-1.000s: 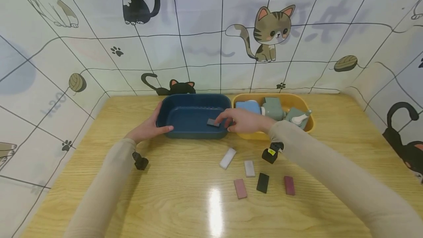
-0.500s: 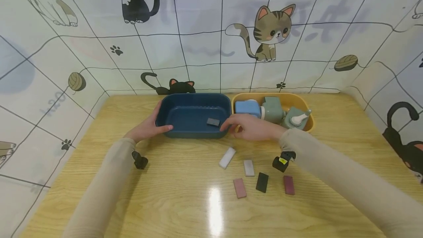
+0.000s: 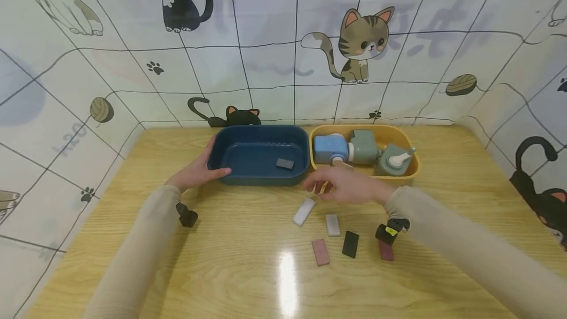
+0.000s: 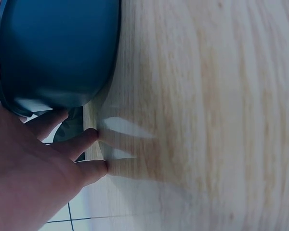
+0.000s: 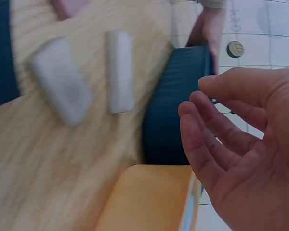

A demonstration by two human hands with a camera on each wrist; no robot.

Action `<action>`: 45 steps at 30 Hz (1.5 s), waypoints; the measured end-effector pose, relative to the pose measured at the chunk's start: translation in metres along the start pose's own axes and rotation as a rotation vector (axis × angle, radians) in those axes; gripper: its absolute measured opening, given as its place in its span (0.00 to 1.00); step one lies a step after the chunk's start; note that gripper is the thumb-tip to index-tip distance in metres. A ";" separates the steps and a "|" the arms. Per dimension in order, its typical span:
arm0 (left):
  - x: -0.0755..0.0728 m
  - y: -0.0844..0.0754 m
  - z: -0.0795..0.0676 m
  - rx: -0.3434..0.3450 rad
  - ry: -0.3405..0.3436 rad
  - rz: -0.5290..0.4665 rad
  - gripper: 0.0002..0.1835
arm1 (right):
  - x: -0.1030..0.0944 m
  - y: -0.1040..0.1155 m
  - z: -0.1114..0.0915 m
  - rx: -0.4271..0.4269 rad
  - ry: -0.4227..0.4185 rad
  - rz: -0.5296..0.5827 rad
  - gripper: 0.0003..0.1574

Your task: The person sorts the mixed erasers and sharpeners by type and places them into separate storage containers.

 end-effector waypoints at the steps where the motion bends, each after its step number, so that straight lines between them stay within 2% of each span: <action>1: 0.000 0.000 0.001 0.003 -0.001 -0.002 0.60 | 0.003 -0.001 -0.003 0.004 0.008 0.012 0.21; 7: 0.001 0.000 0.001 0.013 0.002 -0.017 0.60 | 0.025 -0.010 -0.023 0.022 0.020 0.045 0.19; 11: 0.000 0.000 -0.001 0.003 0.003 -0.025 0.60 | 0.037 -0.012 -0.033 0.039 -0.015 0.041 0.19; 13: -0.001 -0.011 -0.007 -0.004 0.010 -0.032 0.59 | 0.043 -0.014 -0.035 0.041 -0.037 0.056 0.20; 17: 0.000 -0.013 -0.008 -0.003 0.011 -0.032 0.59 | 0.052 -0.019 -0.038 0.025 -0.073 0.100 0.21; 20: -0.001 -0.004 -0.003 0.003 0.007 -0.028 0.60 | 0.053 -0.022 -0.039 0.016 -0.096 0.123 0.22; 26: -0.002 -0.005 -0.003 0.003 0.000 -0.024 0.60 | 0.049 -0.028 -0.036 0.026 -0.117 0.134 0.25; 32: 0.000 0.001 -0.002 -0.004 0.004 -0.020 0.60 | 0.051 -0.037 -0.038 0.085 -0.091 0.145 0.29; 37: 0.001 0.004 -0.001 0.011 0.004 -0.022 0.60 | 0.056 -0.043 -0.040 0.082 -0.065 0.187 0.29; 45: -0.002 0.004 -0.001 0.006 0.000 -0.014 0.60 | 0.056 -0.045 -0.040 0.086 -0.056 0.101 0.28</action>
Point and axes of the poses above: each hand's wrist, its own z-axis towards the middle knuckle, its own x-axis out of the palm, y = z × x, the point moved 2 cm from there along z, towards the middle knuckle, and after that the axes turned 13 degrees about y, right-handed, at the moved point
